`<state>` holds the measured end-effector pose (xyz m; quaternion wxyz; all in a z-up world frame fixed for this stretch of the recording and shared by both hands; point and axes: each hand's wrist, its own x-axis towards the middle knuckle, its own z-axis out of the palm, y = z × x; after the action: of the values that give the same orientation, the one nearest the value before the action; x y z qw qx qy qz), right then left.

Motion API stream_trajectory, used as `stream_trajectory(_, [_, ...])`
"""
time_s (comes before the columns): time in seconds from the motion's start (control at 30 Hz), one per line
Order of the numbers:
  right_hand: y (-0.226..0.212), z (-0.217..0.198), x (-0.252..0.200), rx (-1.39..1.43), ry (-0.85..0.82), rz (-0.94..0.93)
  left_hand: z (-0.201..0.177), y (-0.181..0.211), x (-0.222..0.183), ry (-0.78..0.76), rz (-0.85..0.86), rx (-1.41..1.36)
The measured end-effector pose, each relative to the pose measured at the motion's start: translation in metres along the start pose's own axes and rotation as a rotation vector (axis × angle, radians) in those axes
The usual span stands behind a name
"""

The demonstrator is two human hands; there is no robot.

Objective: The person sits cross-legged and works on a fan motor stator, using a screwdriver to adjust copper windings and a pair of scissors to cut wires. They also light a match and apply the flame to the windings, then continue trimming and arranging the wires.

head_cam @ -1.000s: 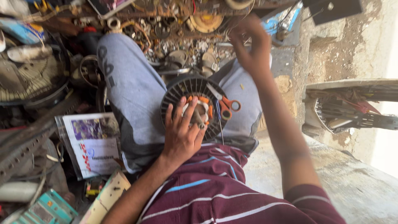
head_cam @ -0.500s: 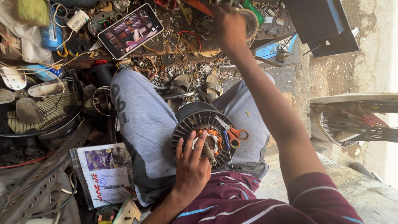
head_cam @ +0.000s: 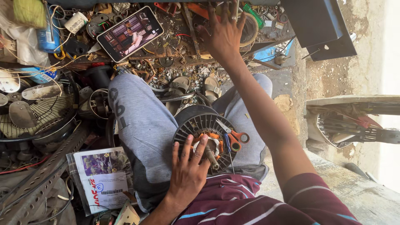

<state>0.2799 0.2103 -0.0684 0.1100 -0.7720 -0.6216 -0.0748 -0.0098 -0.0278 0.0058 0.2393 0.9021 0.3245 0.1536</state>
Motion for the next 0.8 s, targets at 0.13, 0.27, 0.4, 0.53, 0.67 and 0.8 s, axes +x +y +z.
stream_trajectory(0.13, [-0.007, 0.008, 0.006, 0.033, -0.152, 0.088, -0.003, 0.004, 0.0, -0.016, 0.019, 0.025])
stream_trajectory(0.27, [-0.007, 0.011, 0.018, 0.128, -0.253, 0.223, -0.003, 0.009, -0.001, -0.06, -0.033, 0.035])
stream_trajectory(0.4, [-0.002, 0.013, 0.015, 0.063, -0.154, 0.145, 0.007, 0.007, -0.007, -0.015, 0.008, 0.085])
stream_trajectory(0.53, [0.01, 0.011, 0.009, 0.129, -0.102, 0.014, 0.022, 0.0, -0.013, 0.148, 0.074, 0.147])
stream_trajectory(0.67, [0.029, 0.007, 0.003, 0.167, -0.05, -0.108, 0.032, -0.006, -0.02, 0.185, 0.147, 0.122])
stream_trajectory(0.8, [0.023, 0.009, 0.01, 0.057, 0.189, -0.273, 0.032, -0.004, -0.021, 0.181, 0.178, 0.181])
